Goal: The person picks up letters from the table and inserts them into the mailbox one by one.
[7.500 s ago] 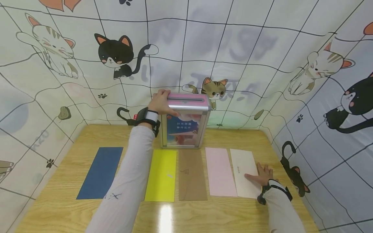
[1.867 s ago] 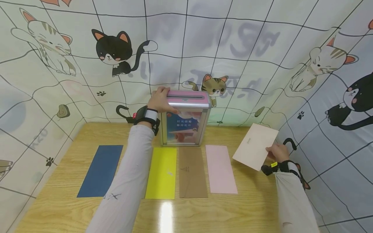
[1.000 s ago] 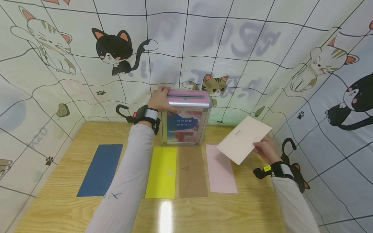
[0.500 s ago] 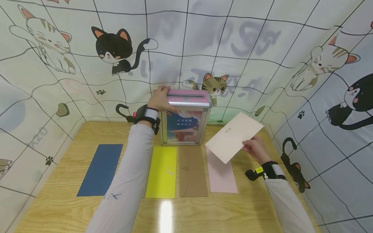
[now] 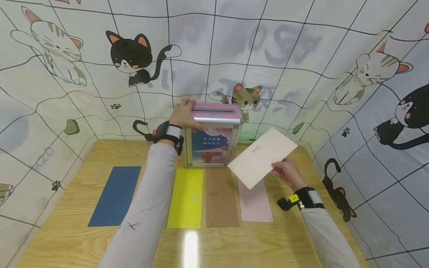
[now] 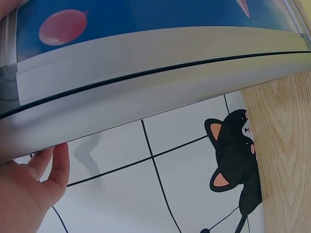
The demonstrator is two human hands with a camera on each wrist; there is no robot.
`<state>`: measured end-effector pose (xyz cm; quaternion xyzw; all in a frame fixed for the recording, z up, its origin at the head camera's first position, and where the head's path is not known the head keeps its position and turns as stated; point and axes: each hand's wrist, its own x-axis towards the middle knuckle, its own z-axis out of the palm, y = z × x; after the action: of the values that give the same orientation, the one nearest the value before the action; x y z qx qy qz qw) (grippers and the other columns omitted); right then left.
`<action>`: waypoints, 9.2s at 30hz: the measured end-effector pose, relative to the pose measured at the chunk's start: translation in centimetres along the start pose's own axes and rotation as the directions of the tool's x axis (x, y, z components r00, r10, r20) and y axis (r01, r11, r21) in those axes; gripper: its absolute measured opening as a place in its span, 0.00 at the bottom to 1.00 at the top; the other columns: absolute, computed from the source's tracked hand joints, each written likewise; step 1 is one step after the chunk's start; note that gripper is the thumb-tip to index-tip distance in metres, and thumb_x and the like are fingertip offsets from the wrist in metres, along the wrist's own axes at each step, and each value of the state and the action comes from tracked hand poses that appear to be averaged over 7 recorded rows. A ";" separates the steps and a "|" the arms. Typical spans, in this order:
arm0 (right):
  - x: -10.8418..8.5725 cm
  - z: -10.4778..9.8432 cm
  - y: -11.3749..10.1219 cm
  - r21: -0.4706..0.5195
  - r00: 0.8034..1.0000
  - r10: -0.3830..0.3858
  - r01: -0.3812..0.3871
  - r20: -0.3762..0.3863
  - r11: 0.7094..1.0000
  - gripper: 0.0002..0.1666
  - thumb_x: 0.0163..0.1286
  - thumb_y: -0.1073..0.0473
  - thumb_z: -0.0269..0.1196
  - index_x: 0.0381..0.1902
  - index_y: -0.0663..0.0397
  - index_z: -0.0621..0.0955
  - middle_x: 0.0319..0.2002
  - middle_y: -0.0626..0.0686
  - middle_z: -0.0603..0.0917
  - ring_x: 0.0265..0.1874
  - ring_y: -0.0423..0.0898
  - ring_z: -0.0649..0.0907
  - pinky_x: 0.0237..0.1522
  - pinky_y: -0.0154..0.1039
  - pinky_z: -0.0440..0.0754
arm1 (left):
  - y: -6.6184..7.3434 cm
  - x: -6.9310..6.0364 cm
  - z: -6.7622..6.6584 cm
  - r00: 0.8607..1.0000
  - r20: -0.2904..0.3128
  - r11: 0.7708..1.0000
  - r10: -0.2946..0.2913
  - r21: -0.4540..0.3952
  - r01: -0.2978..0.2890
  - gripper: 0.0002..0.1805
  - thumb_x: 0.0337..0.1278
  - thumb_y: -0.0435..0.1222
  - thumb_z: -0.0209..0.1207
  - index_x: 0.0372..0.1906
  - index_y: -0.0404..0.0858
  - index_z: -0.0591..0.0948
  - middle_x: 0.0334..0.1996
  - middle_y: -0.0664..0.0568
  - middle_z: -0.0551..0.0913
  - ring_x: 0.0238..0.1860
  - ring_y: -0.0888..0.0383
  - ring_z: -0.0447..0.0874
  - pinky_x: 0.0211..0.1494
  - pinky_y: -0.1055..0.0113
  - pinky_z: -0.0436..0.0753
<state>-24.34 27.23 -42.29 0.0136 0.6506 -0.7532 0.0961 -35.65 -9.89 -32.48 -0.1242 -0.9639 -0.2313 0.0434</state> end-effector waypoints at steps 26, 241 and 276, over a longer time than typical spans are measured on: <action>-0.8 4.3 -0.6 -0.029 0.989 -0.022 0.026 0.146 0.999 0.22 0.62 0.76 0.48 0.55 0.64 0.60 0.38 0.51 0.77 0.29 0.40 0.83 0.32 0.32 0.81 | -0.1 0.1 0.1 1.000 -0.005 1.000 0.004 0.000 -0.004 0.62 0.21 0.55 0.71 0.69 0.39 0.55 0.66 0.41 0.54 0.62 0.40 0.56 0.60 0.50 0.67; 4.2 10.7 -7.4 -0.468 0.924 -0.277 0.373 0.263 0.801 0.10 0.54 0.72 0.63 0.33 0.69 0.73 0.27 0.47 0.83 0.25 0.39 0.84 0.33 0.31 0.81 | -0.4 0.6 0.4 0.999 0.009 0.999 -0.039 -0.002 0.039 0.64 0.20 0.57 0.71 0.70 0.42 0.53 0.68 0.44 0.53 0.64 0.43 0.54 0.61 0.52 0.66; 6.3 11.9 -15.4 -0.350 0.856 -0.472 0.517 0.213 0.781 0.12 0.54 0.75 0.61 0.34 0.56 0.78 0.26 0.45 0.83 0.26 0.40 0.83 0.33 0.31 0.81 | -0.5 0.9 0.6 1.000 -0.013 1.000 -0.006 -0.022 0.006 0.62 0.20 0.59 0.68 0.69 0.41 0.55 0.67 0.45 0.54 0.62 0.44 0.56 0.58 0.52 0.69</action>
<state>-31.79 16.86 -26.31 -0.2203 0.7627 -0.6043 -0.0674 -36.63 -9.89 -33.08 -0.1204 -0.9614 -0.2429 0.0474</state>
